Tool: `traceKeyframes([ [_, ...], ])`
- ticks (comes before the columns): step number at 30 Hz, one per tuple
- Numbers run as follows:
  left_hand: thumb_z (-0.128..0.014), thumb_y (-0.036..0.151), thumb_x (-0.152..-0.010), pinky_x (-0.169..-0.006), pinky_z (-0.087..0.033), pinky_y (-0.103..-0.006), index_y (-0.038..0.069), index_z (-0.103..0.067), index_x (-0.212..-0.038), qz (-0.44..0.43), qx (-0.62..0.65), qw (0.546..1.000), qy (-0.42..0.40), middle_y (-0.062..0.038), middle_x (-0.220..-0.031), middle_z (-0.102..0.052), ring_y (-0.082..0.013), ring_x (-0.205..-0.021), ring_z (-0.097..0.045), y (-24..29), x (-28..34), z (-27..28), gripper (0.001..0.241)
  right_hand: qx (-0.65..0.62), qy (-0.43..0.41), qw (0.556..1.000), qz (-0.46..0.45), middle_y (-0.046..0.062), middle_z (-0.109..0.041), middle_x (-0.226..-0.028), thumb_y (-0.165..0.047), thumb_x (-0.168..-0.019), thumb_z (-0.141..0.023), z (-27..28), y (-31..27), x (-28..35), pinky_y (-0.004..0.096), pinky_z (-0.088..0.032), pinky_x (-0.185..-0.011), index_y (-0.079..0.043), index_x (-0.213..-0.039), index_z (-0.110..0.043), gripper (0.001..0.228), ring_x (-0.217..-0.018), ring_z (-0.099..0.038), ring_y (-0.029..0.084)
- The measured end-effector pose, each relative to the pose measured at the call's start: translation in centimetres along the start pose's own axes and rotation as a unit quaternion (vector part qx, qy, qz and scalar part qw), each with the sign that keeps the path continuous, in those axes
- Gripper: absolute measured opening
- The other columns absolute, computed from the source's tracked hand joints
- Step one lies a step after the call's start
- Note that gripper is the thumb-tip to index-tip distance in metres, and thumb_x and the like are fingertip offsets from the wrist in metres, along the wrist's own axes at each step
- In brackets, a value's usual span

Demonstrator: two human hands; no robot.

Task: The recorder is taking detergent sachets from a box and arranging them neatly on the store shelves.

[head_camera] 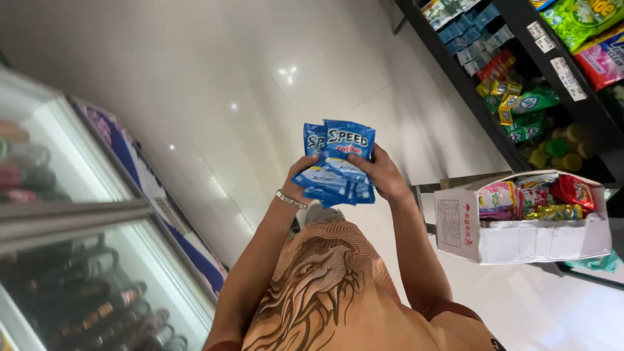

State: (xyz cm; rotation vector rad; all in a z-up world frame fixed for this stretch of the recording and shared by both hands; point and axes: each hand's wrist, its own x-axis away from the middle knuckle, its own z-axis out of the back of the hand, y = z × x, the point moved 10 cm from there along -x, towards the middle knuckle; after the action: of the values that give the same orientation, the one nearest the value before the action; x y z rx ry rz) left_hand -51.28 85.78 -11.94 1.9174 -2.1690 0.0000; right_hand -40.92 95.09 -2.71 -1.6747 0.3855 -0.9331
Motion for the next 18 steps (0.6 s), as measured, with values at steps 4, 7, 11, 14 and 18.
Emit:
traceKeyframes([
  [4, -0.078, 0.032, -0.093, -0.096, -0.058, -0.0533, -0.003, -0.049, -0.141, 0.084, 0.101, 0.991, -0.035, -0.026, -0.130, -0.064, -0.0391, -0.116, -0.067, 4.7, -3.9, -4.4, 0.066, 0.159, 0.044, 0.986, -0.001, 0.016, -0.076, -0.107, -0.026, -0.092, -0.074, -0.6, -5.4, -4.7, 0.032, -0.062, -0.080, 0.003, -0.127, -0.062, 0.047, -0.091, -0.073, 0.020],
  [7, -0.077, 0.030, -0.088, -0.097, -0.059, -0.0533, -0.003, -0.050, -0.140, 0.087, 0.077, 0.993, -0.009, -0.026, -0.129, -0.066, -0.0383, -0.116, -0.067, 8.6, -9.2, -1.0, 0.067, 0.077, 0.029, 0.997, 0.009, 0.015, -0.075, -0.106, -0.027, -0.090, -0.075, 0.5, -7.1, -11.0, 0.031, -0.064, -0.081, 0.003, -0.127, -0.060, 0.050, -0.091, -0.075, 0.019],
  [11, -0.074, 0.020, -0.093, -0.096, -0.060, -0.0510, -0.003, -0.050, -0.142, 0.093, 0.049, 0.994, -0.013, -0.025, -0.131, -0.066, -0.0367, -0.116, -0.069, 14.9, -18.3, 4.7, 0.060, 0.157, 0.010, 0.987, 0.037, 0.014, -0.076, -0.105, -0.027, -0.090, -0.076, 4.2, -11.2, -21.7, 0.030, -0.062, -0.082, 0.005, -0.125, -0.064, 0.048, -0.092, -0.075, 0.018],
  [14, -0.072, 0.015, -0.093, -0.093, -0.060, -0.0515, -0.006, -0.050, -0.142, 0.095, 0.037, 0.994, -0.024, -0.028, -0.130, -0.066, -0.0384, -0.112, -0.070, 20.6, -24.2, 3.8, 0.057, 0.154, -0.018, 0.987, 0.050, 0.014, -0.077, -0.102, -0.024, -0.091, -0.075, 6.7, -14.7, -29.6, 0.033, -0.063, -0.079, 0.005, -0.125, -0.067, 0.044, -0.089, -0.074, 0.019],
  [18, -0.072, 0.014, -0.088, -0.089, -0.061, -0.0526, -0.008, -0.050, -0.139, 0.090, 0.013, 0.996, 0.003, -0.029, -0.128, -0.066, -0.0400, -0.109, -0.071, 27.6, -32.2, 0.7, 0.060, 0.022, 0.011, 0.999, 0.041, 0.015, -0.077, -0.106, -0.009, -0.091, -0.073, 10.7, -19.1, -38.0, 0.040, -0.065, -0.082, 0.004, -0.128, -0.064, 0.039, -0.090, -0.074, 0.024],
])
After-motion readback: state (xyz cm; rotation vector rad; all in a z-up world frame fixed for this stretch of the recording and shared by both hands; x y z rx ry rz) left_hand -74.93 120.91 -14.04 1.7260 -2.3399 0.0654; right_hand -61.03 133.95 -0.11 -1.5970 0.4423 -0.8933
